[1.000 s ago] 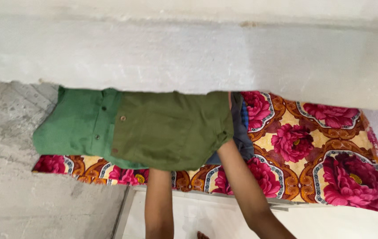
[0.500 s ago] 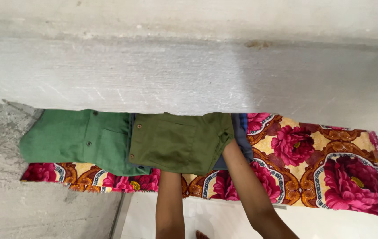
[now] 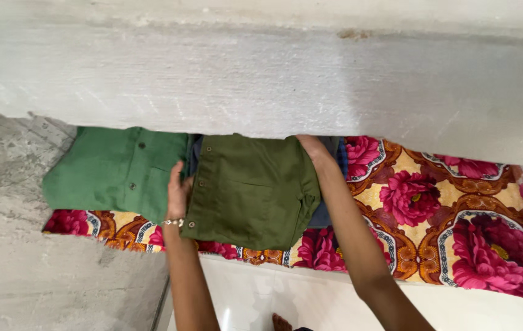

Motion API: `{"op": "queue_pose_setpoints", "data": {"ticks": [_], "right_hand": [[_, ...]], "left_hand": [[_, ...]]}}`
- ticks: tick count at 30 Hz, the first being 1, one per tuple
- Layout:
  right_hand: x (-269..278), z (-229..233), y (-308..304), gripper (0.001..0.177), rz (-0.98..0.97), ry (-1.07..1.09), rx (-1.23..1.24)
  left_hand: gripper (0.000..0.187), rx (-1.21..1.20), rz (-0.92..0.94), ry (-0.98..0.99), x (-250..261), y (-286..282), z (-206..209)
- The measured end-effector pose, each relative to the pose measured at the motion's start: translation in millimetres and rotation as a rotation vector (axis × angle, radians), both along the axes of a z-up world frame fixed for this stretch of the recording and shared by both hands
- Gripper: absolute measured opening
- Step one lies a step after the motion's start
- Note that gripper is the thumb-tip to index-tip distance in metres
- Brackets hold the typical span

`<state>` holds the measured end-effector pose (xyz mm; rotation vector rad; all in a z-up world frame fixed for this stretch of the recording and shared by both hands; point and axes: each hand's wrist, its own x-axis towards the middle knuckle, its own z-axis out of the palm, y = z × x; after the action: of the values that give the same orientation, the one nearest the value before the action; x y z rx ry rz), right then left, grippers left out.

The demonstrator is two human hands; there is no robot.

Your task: The person folds various shirts and tops on a floral bedsheet and places them into a narrow shelf space. The person handles each item one at a time, folding them neatly before arranging them in the shelf.

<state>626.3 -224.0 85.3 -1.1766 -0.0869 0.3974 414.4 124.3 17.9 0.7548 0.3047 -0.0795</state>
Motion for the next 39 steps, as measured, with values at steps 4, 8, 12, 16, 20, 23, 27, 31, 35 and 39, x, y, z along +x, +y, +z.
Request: {"op": "queue_pose_setpoints", "data": {"ticks": [4, 8, 12, 16, 20, 23, 27, 31, 35, 39], "right_hand": [[3, 13, 3, 0.044, 0.031, -0.145, -0.555], [3, 28, 5, 0.053, -0.07, -0.339, -0.495], [-28, 61, 18, 0.053, -0.156, -0.734, -0.728], [-80, 109, 51, 0.047, -0.07, -0.79, -1.617], [-100, 111, 74, 0.068, -0.213, -1.276, -1.456], [-98, 91, 93, 0.078, -0.105, -1.307, -1.472], [-81, 71, 111, 0.084, -0.024, -1.256, -1.529], [-62, 58, 117, 0.087, 0.076, -1.19, -1.531], [-65, 66, 114, 0.084, 0.08, -1.202, -1.488], [-139, 65, 80, 0.075, -0.134, -1.283, -1.426]], "left_hand": [[0.091, 0.547, -0.056, 0.075, -49, -30, 82], [0.092, 0.77, -0.06, -0.117, -65, -50, 89], [0.086, 1.137, 0.075, -0.088, -71, -63, 94], [0.09, 1.668, 0.168, 0.293, -88, -115, 124], [0.112, 2.268, 0.465, 0.044, -93, -155, 140], [0.13, 2.119, 0.327, -0.065, -89, -168, 128], [0.132, 2.128, 0.308, -0.021, -85, -170, 109], [0.133, 2.119, 0.294, 0.0, -80, -169, 98], [0.134, 2.09, 0.283, 0.007, -76, -167, 92], [0.133, 2.104, 0.28, 0.012, -72, -167, 82]]}}
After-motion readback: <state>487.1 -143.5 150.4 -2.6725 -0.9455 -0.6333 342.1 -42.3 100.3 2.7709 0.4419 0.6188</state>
